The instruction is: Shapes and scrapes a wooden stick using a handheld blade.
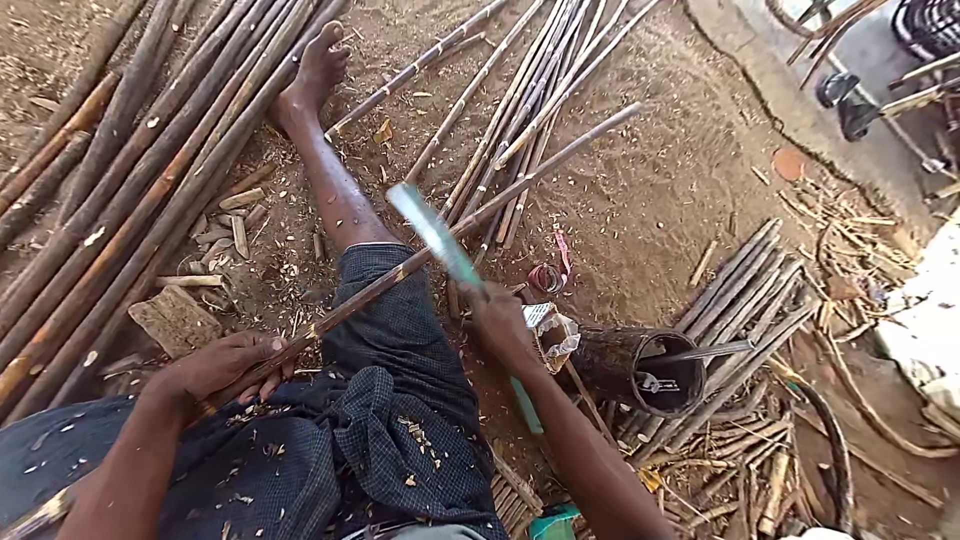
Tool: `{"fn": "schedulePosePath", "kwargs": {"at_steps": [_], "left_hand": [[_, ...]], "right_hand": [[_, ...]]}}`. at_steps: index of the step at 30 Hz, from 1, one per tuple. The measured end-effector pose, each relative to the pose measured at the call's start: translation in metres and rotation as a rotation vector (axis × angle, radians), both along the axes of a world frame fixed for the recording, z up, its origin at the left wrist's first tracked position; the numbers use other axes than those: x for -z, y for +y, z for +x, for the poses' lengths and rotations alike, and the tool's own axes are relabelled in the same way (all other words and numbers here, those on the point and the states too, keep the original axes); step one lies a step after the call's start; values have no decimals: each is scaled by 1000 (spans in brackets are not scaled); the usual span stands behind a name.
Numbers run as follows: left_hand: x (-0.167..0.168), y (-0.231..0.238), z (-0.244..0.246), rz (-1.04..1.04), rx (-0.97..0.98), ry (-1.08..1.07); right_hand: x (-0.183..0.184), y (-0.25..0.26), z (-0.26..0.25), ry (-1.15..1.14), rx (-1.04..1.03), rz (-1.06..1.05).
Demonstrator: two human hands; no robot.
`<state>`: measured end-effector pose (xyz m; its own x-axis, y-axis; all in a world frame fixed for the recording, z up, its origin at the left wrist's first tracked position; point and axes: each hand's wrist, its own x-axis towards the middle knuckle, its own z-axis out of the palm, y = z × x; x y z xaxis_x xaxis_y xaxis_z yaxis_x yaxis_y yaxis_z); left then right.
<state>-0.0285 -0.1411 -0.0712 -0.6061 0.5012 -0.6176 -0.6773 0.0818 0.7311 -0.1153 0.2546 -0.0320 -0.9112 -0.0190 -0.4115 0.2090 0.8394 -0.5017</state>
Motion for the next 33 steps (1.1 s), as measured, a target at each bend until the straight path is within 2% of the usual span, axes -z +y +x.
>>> {"fn": "schedulePosePath", "kwargs": {"at_steps": [1, 2, 4, 5, 6, 9, 10, 13, 14, 17, 18, 21, 22, 25, 26, 27, 30, 31, 33], "left_hand": [[2, 0, 2, 5, -2, 10], [3, -3, 2, 9, 6, 26], [3, -7, 2, 10, 32, 31], [2, -6, 2, 4, 31, 20], [0, -5, -1, 1, 27, 9], [1, -1, 1, 3, 11, 7], [0, -1, 1, -6, 7, 8], [-3, -1, 5, -20, -14, 8], [-3, -1, 4, -21, -16, 14], [-5, 5, 6, -26, -55, 41], [-4, 5, 7, -30, -65, 47], [2, 0, 10, -35, -74, 48], [3, 0, 8, -40, -73, 50], [-1, 8, 9, -74, -103, 83], [-2, 10, 12, -90, -124, 100], [-3, 10, 12, -110, -135, 119], [-3, 12, 16, -125, -124, 148], [-4, 13, 15, -160, -122, 177], [-9, 15, 18, -392, -78, 305]], "right_hand": [[3, 2, -4, 45, 62, 1], [3, -3, 1, 30, 19, 8], [-1, -15, 25, -108, -239, 55], [-3, -17, 30, -166, -304, 77], [-4, -15, 24, -156, -262, 67], [3, -2, -6, -14, 76, -11], [1, -6, -2, -17, 47, -19], [-14, -29, 28, -215, -335, 69], [-14, -28, 25, -204, -314, 62], [1, -9, -9, -23, 44, -13], [1, -10, -8, -15, 52, -18], [-13, -32, 28, -204, -312, 27], [-14, -32, 28, -214, -342, 46], [-3, -9, -9, -53, 5, -16], [1, -8, -11, -35, 54, -23], [-4, -15, -5, -74, 11, -34], [-21, -37, 38, -258, -342, 31], [-24, -37, 39, -252, -377, 46], [-25, -25, 36, -155, -253, -67]]}}
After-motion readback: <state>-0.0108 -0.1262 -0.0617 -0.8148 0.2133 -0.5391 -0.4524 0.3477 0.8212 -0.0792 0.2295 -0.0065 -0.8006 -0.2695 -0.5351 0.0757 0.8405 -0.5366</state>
